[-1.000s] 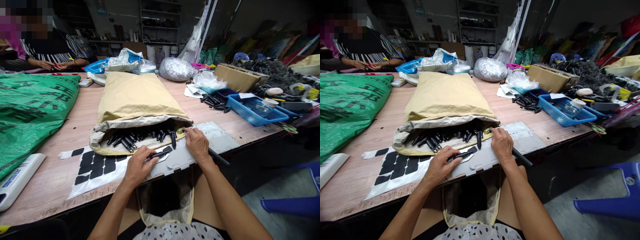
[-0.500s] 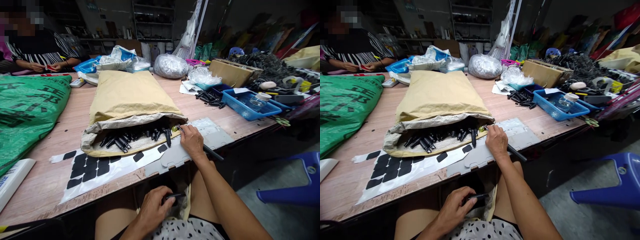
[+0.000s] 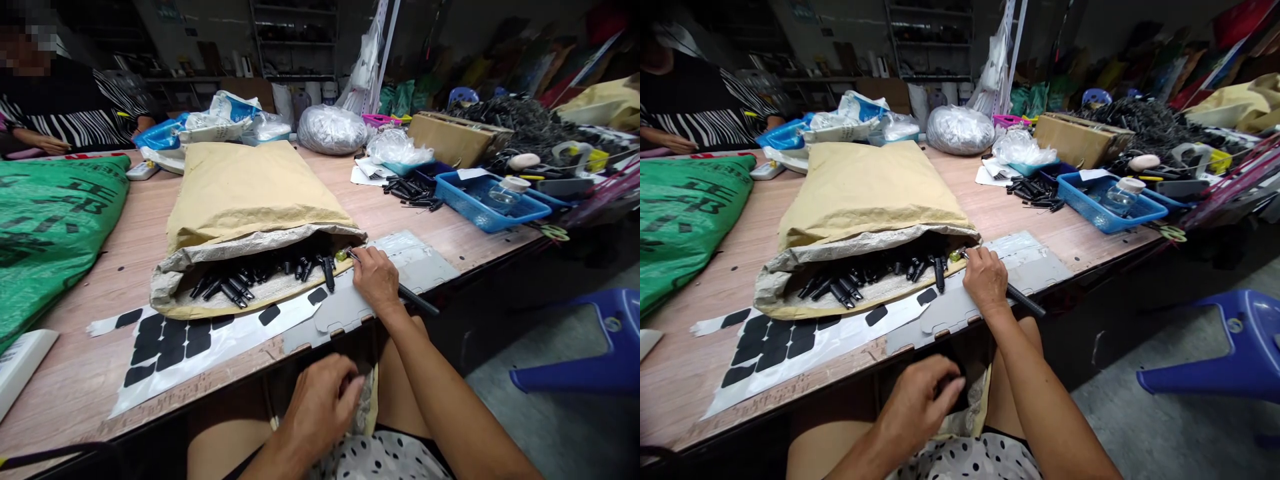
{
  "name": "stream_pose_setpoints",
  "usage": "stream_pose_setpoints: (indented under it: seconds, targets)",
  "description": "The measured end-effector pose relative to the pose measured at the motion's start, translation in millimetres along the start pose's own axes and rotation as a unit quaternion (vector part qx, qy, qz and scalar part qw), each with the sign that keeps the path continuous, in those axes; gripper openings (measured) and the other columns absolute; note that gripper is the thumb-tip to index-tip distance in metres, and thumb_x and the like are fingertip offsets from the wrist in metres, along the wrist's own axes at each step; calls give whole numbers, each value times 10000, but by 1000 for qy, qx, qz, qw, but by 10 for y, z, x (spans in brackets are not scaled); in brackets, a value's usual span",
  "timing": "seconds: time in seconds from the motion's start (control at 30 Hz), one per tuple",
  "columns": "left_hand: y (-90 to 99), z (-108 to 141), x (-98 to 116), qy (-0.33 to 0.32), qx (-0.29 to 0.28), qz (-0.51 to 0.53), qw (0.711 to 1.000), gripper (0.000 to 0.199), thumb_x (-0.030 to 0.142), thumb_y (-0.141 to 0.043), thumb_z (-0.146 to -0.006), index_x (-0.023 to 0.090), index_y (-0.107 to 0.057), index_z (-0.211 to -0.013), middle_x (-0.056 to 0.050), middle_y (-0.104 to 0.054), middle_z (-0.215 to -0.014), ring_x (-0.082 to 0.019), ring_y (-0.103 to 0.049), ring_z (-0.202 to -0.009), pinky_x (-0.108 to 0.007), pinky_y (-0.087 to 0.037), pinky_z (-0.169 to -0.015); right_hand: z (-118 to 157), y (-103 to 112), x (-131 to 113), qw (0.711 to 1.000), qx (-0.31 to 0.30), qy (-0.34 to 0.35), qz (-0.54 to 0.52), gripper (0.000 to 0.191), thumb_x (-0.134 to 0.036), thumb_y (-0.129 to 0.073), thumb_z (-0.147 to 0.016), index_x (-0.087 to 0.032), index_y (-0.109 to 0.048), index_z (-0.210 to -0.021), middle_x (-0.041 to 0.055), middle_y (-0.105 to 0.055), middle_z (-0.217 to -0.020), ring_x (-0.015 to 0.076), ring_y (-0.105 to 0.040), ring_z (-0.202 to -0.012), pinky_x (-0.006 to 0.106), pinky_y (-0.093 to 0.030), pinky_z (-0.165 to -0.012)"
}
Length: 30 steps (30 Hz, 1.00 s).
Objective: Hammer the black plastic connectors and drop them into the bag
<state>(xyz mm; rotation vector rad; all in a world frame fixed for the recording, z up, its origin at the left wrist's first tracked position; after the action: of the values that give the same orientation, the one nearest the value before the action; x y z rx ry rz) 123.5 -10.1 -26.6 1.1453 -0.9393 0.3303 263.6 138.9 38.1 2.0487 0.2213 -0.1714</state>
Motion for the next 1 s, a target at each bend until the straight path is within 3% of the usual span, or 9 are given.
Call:
stream_pose_setpoints:
  seconds: [0.1, 0.2, 0.3, 0.37, 0.53, 0.7, 0.9, 1.0]
  targets:
    - [730, -366, 298, -9, 193, -62, 979, 171, 387, -564, -959, 245, -654, -926, -30, -657, -814, -199, -632, -738, -335, -471, -681, 1, -6, -1, 1000, 2, 1, 2, 274, -227, -543, -966, -207, -679, -1204, 94, -673, -1048, 256, -551, -988, 336, -386, -817]
    - [1064, -730, 243, 48, 273, -158, 948, 266, 475, -648, -903, 215, -630, -953, -62, -644, -931, -242, -636, -847, -339, -468, -709, -3, -4, -1, 1000, 4, 1, 1, 273, -225, -550, -962, -205, -679, -1202, 92, -675, -1045, 253, -552, -985, 336, -384, -814]
    - [1092, -976, 104, 101, 261, -219, 935, 274, 470, -671, -882, 202, -616, -896, -86, -626, -963, -276, -627, -894, -349, -453, -712, -7, -2, 2, 1000, 1, 1, 0, 278, -221, -550, -960, -209, -677, -1206, 87, -676, -1049, 251, -552, -987, 337, -386, -812]
    - [1082, -987, 83, 104, 253, -233, 933, 188, 389, -650, -897, 205, -611, -888, -78, -625, -959, -267, -623, -888, -338, -436, -702, -8, -2, 7, 1000, -2, 0, 0, 282, -215, -546, -959, -212, -677, -1209, 83, -675, -1046, 250, -552, -987, 335, -388, -814]
    - [1158, -612, 102, 32, 236, -202, 950, 94, 317, -632, -916, 240, -618, -968, -23, -659, -944, -205, -620, -809, -305, -415, -683, -2, 3, 10, 1000, 3, 1, -7, 280, -218, -535, -961, -212, -680, -1200, 94, -672, -1043, 252, -548, -984, 337, -390, -825]
    - [1294, -245, -217, 8, 225, -180, 958, 144, 345, -659, -920, 250, -653, -1028, -10, -665, -952, -188, -623, -809, -291, -440, -707, 3, 5, 12, 1000, 10, -3, -13, 280, -224, -548, -948, -218, -693, -1188, 93, -676, -1037, 255, -547, -985, 338, -388, -819]
    - [1329, -236, -460, 1, 228, -125, 966, 175, 373, -676, -915, 241, -697, -1029, -8, -645, -916, -173, -621, -789, -296, -457, -729, -11, 14, 46, 1000, 7, -5, -23, 293, -205, -540, -947, -212, -711, -1185, 90, -698, -1030, 251, -578, -978, 335, -416, -817]
    - [1351, -252, -468, 7, 229, -98, 968, 156, 339, -706, -879, 241, -698, -999, -1, -644, -884, -171, -616, -778, -292, -454, -713, 28, 186, -8, 996, 32, -5, -80, 330, -189, -509, -954, -208, -702, -1221, 98, -715, -1057, 253, -613, -1016, 346, -460, -868]
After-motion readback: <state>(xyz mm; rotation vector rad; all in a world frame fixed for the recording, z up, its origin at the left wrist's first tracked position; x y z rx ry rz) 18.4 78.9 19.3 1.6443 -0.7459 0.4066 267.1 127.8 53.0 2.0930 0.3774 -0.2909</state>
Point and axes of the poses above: each hand's wrist, its own z-axis away from the middle knuckle, its own y-axis out of the back of the hand, x = y × z, the point moved 10 cm from there along -z, towards the middle knuckle
